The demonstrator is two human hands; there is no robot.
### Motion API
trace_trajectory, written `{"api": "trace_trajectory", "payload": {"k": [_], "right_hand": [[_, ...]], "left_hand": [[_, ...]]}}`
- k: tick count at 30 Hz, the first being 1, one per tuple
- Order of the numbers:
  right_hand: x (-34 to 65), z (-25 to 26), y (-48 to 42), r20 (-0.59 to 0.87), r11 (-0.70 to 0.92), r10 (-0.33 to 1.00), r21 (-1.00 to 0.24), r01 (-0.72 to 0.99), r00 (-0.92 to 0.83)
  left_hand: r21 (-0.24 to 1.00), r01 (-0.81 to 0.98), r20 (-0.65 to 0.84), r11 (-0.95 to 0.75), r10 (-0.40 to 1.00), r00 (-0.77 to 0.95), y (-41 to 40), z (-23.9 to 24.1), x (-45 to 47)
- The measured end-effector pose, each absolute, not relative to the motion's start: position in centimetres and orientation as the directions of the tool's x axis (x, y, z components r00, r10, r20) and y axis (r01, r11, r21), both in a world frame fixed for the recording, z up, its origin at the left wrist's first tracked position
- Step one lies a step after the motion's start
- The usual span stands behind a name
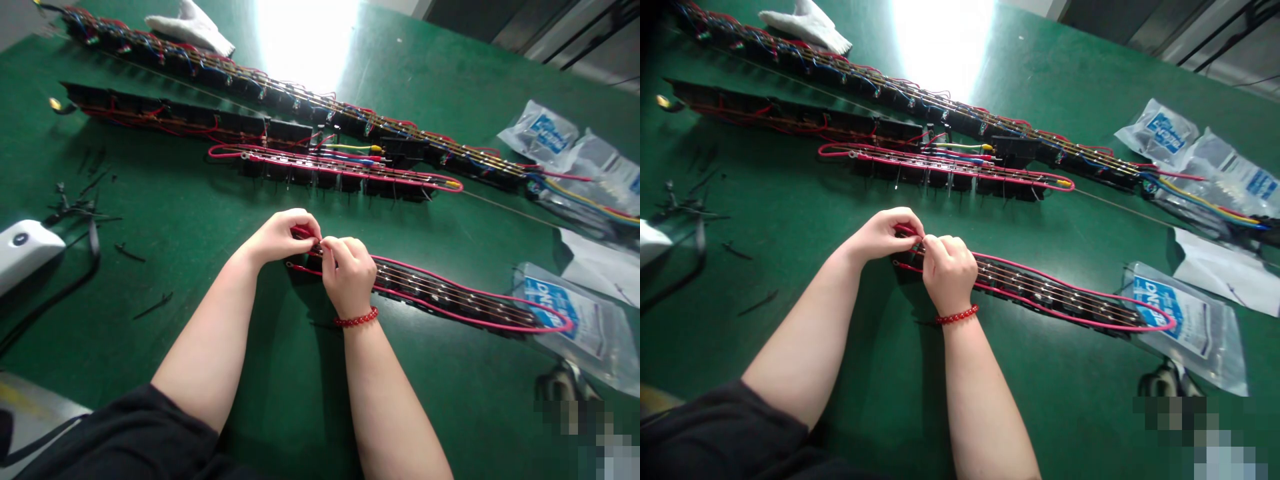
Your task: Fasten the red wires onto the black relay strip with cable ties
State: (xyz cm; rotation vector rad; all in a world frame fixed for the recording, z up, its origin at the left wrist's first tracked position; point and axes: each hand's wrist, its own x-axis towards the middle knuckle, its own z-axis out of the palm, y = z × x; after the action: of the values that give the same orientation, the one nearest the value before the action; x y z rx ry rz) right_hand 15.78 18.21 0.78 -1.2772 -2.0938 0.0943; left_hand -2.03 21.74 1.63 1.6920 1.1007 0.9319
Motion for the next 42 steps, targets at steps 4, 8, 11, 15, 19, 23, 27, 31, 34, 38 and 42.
{"api": "trace_trajectory", "payload": {"k": [4,8,11,15,19,23,27,31,34,38,42], "right_hand": [[15.79,0.88,18.16,0.494,0.511,0.818,-0.390,0.766,-0.294],[15.78,0.88,18.16,0.503,0.520,0.812,-0.395,0.757,-0.295],[15.77,0.81,18.18,0.505,0.516,0.815,-0.412,0.751,-0.282],[15.79,0.67,18.18,0.511,0.509,0.821,-0.453,0.732,-0.255],[15.86,0.51,18.20,0.516,0.508,0.823,-0.477,0.717,-0.240],[15.88,0.44,18.21,0.529,0.511,0.816,-0.468,0.721,-0.235],[15.85,0.55,18.22,0.531,0.505,0.821,-0.503,0.701,-0.210],[15.77,0.70,18.24,0.509,0.481,0.841,-0.547,0.685,-0.184],[15.70,0.79,18.25,0.491,0.462,0.851,-0.533,0.709,-0.185],[15.67,0.99,18.30,0.487,0.456,0.850,-0.492,0.742,-0.200],[15.64,1.14,18.33,0.447,0.461,0.855,-0.422,0.781,-0.263]], "left_hand": [[0.946,0.265,0.096,-0.189,0.940,0.329,21.75,1.59,-2.05],[0.952,0.255,0.079,-0.167,0.943,0.323,21.74,1.66,-2.04],[0.963,0.241,0.044,-0.124,0.949,0.312,21.70,1.72,-1.99],[0.974,0.217,-0.005,-0.067,0.949,0.314,21.69,1.75,-1.94],[0.975,0.214,-0.012,-0.058,0.950,0.313,21.71,1.85,-1.92],[0.969,0.234,0.002,-0.081,0.948,0.317,21.71,1.94,-1.95],[0.965,0.244,0.018,-0.100,0.949,0.316,21.75,1.87,-2.00],[0.976,0.208,0.000,-0.069,0.950,0.314,21.87,1.67,-1.98],[0.984,0.176,-0.027,-0.026,0.955,0.294,21.98,1.44,-1.92],[0.985,0.170,-0.052,0.016,0.976,0.212,22.12,1.22,-1.91],[0.989,0.143,-0.048,0.021,0.981,0.189,22.21,1.15,-1.93]]}}
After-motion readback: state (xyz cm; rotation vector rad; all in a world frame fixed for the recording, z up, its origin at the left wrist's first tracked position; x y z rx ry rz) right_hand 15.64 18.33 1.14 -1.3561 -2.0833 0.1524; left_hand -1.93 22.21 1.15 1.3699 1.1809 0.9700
